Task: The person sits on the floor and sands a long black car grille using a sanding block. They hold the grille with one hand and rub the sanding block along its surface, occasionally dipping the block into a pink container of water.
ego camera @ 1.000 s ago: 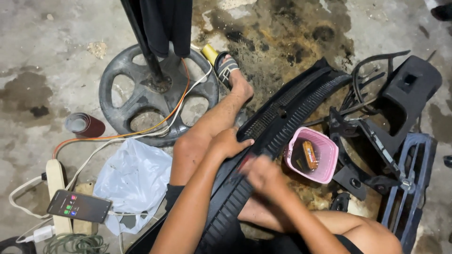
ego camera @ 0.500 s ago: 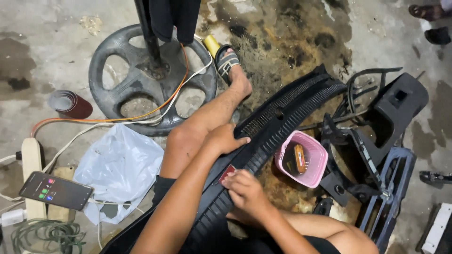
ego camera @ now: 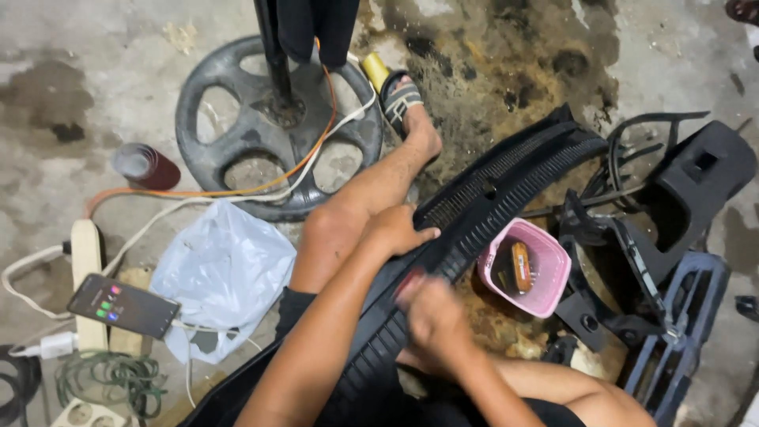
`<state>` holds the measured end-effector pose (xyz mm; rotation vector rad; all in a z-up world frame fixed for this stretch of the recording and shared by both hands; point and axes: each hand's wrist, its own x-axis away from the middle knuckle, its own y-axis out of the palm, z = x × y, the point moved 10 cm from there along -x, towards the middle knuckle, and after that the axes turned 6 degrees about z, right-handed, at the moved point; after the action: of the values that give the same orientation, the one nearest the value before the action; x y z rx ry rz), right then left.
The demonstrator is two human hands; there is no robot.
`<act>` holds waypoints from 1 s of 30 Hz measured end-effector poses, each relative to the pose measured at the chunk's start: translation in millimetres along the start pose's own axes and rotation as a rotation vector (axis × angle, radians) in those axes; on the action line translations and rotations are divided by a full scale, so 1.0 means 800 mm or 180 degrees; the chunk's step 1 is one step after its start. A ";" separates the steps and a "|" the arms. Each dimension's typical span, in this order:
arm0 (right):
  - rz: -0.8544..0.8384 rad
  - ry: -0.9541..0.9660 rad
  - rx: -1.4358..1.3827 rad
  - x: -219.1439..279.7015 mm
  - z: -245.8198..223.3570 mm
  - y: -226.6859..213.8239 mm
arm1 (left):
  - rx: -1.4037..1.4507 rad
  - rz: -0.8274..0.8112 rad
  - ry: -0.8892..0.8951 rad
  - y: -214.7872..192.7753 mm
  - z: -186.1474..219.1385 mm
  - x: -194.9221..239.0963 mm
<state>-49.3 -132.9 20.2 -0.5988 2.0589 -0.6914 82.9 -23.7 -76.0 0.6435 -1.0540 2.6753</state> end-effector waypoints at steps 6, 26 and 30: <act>0.0426 0.0837 0.0215 0.024 0.129 -0.032 | 0.0243 0.0213 0.0023 -0.023 0.013 0.015; 0.0338 0.0634 -0.0135 -0.001 0.030 -0.008 | 0.0236 0.0111 0.0010 -0.022 0.011 0.013; 0.0463 0.0988 0.0205 -0.007 0.125 -0.040 | 0.0261 0.0110 0.0006 -0.015 0.008 0.010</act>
<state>42.6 -177.6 -3.1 -0.3152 2.3285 -0.8010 82.0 -18.9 -60.9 0.6432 -0.9680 2.7607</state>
